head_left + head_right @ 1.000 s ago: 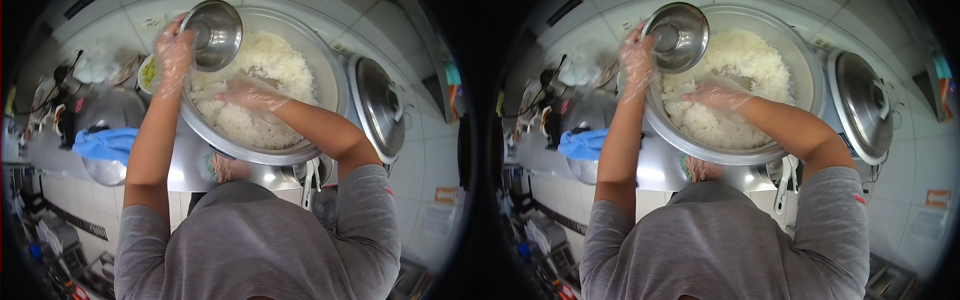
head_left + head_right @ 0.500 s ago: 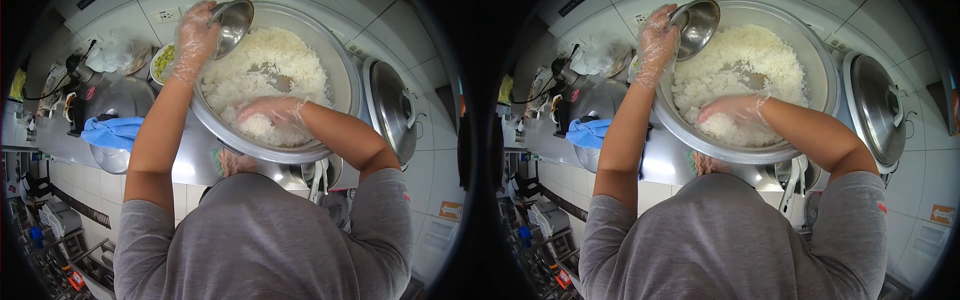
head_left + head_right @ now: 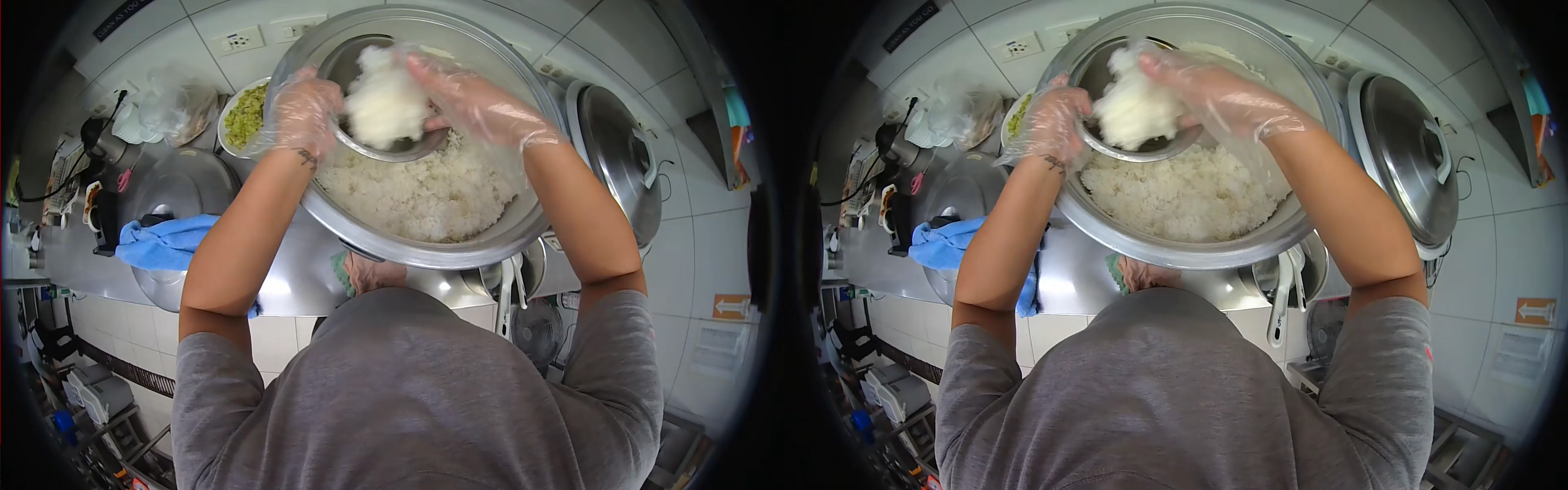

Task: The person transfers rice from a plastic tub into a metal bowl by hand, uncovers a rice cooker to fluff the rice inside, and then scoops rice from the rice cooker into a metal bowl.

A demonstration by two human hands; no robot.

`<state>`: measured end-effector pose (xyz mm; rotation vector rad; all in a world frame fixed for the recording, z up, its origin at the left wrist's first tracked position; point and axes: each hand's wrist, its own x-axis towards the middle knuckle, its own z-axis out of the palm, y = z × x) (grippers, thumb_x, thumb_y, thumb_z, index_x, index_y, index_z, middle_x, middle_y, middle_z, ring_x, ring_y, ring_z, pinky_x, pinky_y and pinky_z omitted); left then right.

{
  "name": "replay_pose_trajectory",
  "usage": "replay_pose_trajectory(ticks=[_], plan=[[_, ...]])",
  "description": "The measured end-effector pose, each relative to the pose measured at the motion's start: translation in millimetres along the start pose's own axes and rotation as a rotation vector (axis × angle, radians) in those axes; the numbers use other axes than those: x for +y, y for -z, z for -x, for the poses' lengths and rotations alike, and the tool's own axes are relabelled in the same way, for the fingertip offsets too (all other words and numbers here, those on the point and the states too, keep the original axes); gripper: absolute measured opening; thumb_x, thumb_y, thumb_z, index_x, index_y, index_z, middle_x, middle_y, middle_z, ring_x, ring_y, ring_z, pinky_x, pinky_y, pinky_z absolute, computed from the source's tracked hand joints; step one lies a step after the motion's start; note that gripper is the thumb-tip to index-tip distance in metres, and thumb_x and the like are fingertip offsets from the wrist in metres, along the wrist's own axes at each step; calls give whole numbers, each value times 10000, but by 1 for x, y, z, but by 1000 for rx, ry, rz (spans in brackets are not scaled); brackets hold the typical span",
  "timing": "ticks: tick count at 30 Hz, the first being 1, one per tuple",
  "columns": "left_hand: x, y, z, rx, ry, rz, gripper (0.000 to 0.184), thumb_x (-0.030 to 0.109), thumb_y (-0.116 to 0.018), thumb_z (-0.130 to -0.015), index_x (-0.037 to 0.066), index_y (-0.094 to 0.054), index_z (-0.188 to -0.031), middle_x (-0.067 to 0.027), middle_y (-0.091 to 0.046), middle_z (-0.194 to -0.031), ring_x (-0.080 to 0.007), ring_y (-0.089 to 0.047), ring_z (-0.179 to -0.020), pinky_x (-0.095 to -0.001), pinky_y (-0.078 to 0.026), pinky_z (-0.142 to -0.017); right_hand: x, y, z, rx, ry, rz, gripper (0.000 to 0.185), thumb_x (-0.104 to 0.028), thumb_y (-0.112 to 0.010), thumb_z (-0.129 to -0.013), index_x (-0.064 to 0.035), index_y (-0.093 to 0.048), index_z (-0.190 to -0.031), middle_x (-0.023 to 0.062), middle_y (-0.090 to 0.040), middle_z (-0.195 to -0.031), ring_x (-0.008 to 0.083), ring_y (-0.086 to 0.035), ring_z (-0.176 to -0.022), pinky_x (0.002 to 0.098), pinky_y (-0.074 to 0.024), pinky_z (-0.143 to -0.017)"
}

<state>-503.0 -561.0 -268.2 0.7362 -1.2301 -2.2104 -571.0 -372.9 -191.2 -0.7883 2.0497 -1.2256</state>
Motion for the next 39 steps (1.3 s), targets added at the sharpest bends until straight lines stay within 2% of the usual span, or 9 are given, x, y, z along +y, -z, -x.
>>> replay_pose_trajectory(ticks=[3,4,9,14,22,26,32,34,39], plan=[[-2,20,-4,-43,40,75,855,-73,-524,-634,-46,-206,-1426,-89,-550,-719,-202,-515,-822,-257,-390,-777,10,26,-7,243,150,461,742,-620,-513,-840,-80,-455,-1345,139,-549,-1266,243,-549,-1131,369,-456,-943],[3,22,-4,-71,18,107,895,-96,-512,-639,-37,-126,-1444,-62,-515,-667,-192,-494,-766,-271,-386,-789,18,37,2,212,116,273,702,-597,-492,-866,-71,-474,-1330,154,-531,-1288,258,-490,-1199,365,-404,-997],[3,25,-10,9,23,180,882,-113,-500,-642,-24,-149,-1447,-52,-498,-666,-185,-475,-746,-278,-389,-804,116,34,3,-146,-429,740,763,-653,-474,-844,-36,-509,-1291,197,-456,-1352,321,-394,-1288,396,-279,-1086],[7,26,3,-4,57,214,904,-119,-516,-614,5,-199,-1451,-107,-497,-1047,-175,-454,-976,-332,-359,-919,124,-15,14,-210,-297,832,891,-661,-513,-803,-14,-347,-1394,209,-411,-1388,340,-345,-1319,378,-264,-1096],[14,29,9,44,49,292,953,-137,-529,-550,24,-243,-1446,-106,-431,-1231,-225,-393,-1140,-345,-321,-981,81,-71,23,-150,-557,590,926,-578,-607,-785,37,-286,-1399,262,-438,-1334,353,-442,-1234,377,-345,-1035],[11,32,7,9,47,349,955,-139,-527,-551,30,-241,-1446,-113,-435,-1179,-220,-409,-1107,-316,-337,-962,107,-81,24,-154,-662,235,863,-491,-643,-777,14,-307,-1392,250,-495,-1271,331,-477,-1190,365,-371,-1000],[4,34,-5,-17,37,326,948,-140,-515,-569,33,-215,-1452,-115,-454,-1092,-209,-442,-1036,-317,-401,-887,71,-88,12,-342,-383,252,791,-370,-705,-727,-64,-372,-1375,201,-530,-1238,301,-430,-1230,348,-337,-1020],[1,34,-5,11,10,307,939,-139,-515,-577,34,-215,-1450,-112,-479,-1047,-208,-449,-1020,-324,-419,-864,70,-86,6,-522,-424,-139,756,-386,-706,-736,-66,-412,-1354,174,-445,-1348,299,-385,-1272,348,-290,-1062],[11,21,9,93,1,216,805,-120,-548,-592,15,-375,-1367,-78,-532,-795,-187,-511,-807,-312,-450,-706,109,-68,4,-359,-637,-254,682,-387,-708,-757,-69,-475,-1313,155,-456,-1355,259,-389,-1290,401,-275,-1086]])
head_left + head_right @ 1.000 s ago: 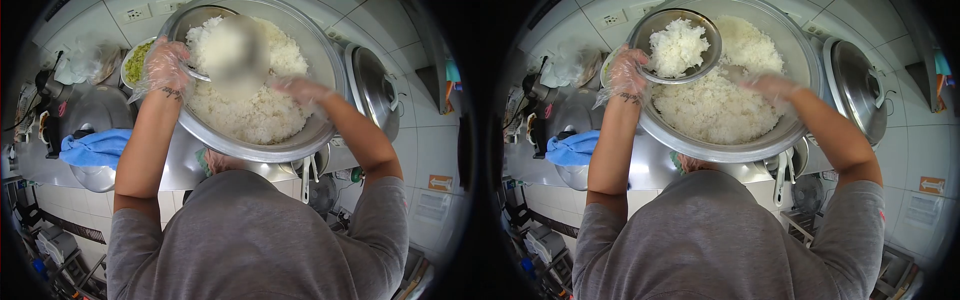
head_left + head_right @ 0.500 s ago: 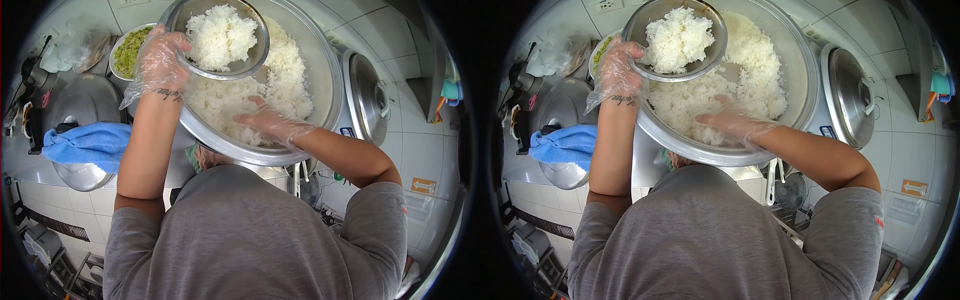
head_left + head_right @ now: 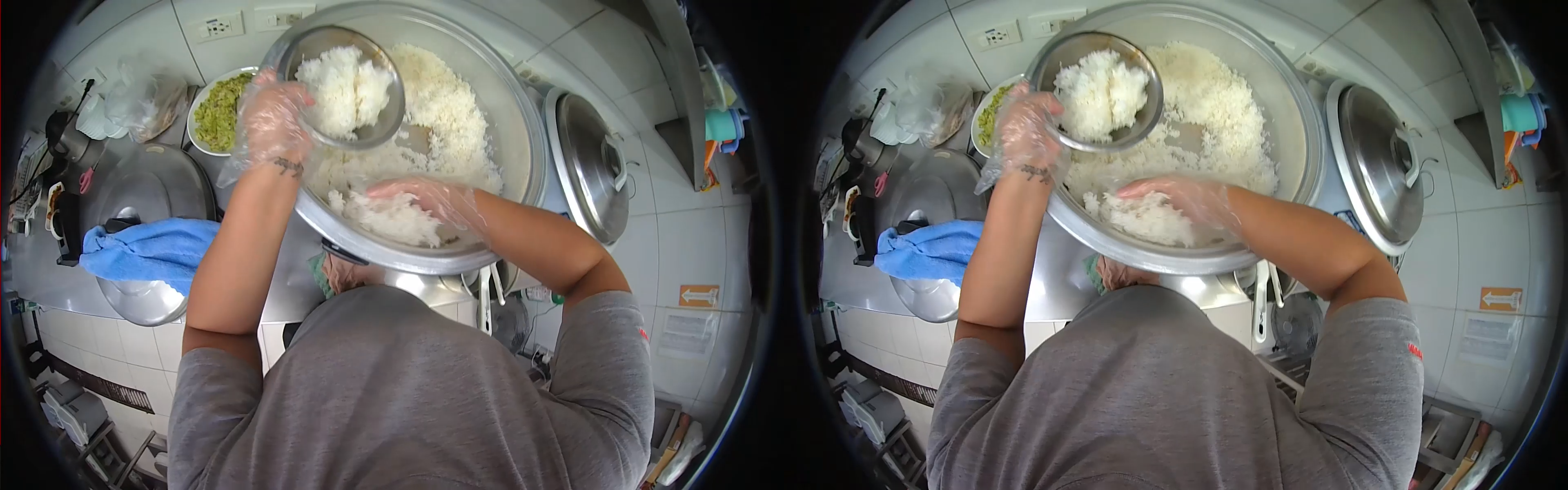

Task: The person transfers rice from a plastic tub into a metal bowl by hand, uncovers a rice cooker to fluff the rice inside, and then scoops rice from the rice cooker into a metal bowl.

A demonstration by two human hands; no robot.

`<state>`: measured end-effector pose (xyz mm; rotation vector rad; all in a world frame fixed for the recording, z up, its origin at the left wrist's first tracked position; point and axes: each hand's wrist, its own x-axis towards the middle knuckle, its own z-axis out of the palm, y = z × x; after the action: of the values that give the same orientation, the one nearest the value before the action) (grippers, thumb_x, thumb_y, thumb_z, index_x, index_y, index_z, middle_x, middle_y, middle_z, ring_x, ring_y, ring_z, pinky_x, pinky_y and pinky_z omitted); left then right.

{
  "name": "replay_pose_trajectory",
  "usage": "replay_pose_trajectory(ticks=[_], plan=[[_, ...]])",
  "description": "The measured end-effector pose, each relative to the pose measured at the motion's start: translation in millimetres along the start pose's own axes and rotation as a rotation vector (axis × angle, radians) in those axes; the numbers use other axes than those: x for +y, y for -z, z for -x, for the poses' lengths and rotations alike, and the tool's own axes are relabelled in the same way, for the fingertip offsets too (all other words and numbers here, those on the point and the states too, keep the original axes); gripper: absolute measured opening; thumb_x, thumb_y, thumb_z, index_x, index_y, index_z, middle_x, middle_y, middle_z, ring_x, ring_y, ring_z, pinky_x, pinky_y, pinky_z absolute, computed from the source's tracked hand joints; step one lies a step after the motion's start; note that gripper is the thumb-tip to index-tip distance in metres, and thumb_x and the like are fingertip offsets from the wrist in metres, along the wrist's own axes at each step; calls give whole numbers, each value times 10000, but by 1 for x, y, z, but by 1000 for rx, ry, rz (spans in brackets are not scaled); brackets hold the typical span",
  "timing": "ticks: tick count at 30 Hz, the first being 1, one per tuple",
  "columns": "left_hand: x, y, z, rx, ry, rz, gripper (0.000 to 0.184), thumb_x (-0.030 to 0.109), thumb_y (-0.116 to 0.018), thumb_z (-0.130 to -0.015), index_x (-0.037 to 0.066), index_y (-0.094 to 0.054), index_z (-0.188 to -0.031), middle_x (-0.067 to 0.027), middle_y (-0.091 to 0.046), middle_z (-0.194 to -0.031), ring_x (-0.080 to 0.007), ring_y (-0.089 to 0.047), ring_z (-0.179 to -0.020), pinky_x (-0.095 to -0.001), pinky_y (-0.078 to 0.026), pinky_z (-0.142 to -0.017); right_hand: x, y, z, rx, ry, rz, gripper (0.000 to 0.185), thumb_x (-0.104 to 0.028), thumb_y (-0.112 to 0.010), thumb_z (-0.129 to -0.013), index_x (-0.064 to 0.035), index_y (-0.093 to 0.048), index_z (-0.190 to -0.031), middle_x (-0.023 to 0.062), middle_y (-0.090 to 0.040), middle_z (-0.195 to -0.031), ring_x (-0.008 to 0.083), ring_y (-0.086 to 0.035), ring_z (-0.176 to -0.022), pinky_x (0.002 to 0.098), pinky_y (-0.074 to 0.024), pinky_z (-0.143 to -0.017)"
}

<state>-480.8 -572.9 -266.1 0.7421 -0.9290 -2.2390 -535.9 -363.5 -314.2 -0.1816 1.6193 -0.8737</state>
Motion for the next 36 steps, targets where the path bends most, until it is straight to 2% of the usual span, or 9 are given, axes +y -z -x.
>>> replay_pose_trajectory(ticks=[2,4,9,13,16,18,24,32,36], plan=[[-3,1,-7,18,-53,-18,705,-102,-557,-607,32,-476,-1294,-86,-546,-828,-184,-522,-738,-309,-449,-659,0,17,7,-22,82,-80,655,-391,-700,-769,-72,-491,-1302,158,-494,-1324,250,-433,-1266,428,-317,-1072],[1,1,1,-112,21,-106,665,-84,-562,-635,13,-425,-1279,-117,-530,-1001,-192,-443,-1006,-329,-331,-891,-18,17,32,-76,121,-503,553,-365,-664,-807,-73,-533,-1258,157,-555,-1251,241,-556,-1142,434,-439,-985],[-19,6,-29,15,70,-134,681,-76,-499,-681,60,-399,-1341,-98,-562,-1015,-214,-507,-912,-305,-387,-808,-78,54,41,-88,503,-434,551,-377,-681,-797,-62,-549,-1229,172,-568,-1221,235,-600,-1075,368,-488,-931],[-19,9,-26,-124,185,-238,498,-11,-533,-760,35,-527,-1256,-52,-584,-814,-172,-537,-729,-270,-421,-663,-108,-2,16,798,685,924,709,-557,-637,-782,-105,-499,-1311,234,-360,-1405,344,-404,-1280,417,-381,-1022],[-28,11,-37,14,279,-219,559,20,-511,-786,54,-438,-1340,-51,-554,-686,-168,-526,-656,-242,-411,-633,-91,-6,-25,724,864,1120,723,-591,-597,-797,-151,-449,-1351,218,-453,-1329,384,-346,-1288,400,-298,-1080],[-76,47,-95,-205,-45,-483,651,35,-476,-801,30,-280,-1421,-59,-512,-614,-152,-504,-616,-222,-392,-596,-103,0,11,640,775,980,724,-556,-630,-790,-146,-446,-1358,200,-455,-1335,357,-360,-1287,398,-296,-1078],[-25,13,-42,-193,131,-180,864,-17,-496,-658,-49,-130,-1440,-32,-471,-605,-136,-439,-543,-200,-360,-560,-81,47,141,859,913,393,691,-499,-677,-782,-109,-491,-1322,166,-430,-1388,309,-447,-1251,392,-351,-1041],[-20,13,-45,-185,99,-178,948,-106,-457,-564,-19,-144,-1454,-10,-468,-682,-124,-428,-576,-227,-414,-662,84,261,245,1889,-45,885,531,-463,-538,-850,-17,-589,-1133,257,-594,-1110,399,-554,-1062,442,-437,-919],[-20,-19,-25,-224,70,-187,924,-104,-481,-575,-40,-159,-1438,-14,-450,-649,-134,-429,-574,-237,-402,-618,139,347,259,1815,-26,845,417,-343,-556,-843,-12,-581,-1095,240,-611,-1072,395,-575,-1025,456,-450,-889]])
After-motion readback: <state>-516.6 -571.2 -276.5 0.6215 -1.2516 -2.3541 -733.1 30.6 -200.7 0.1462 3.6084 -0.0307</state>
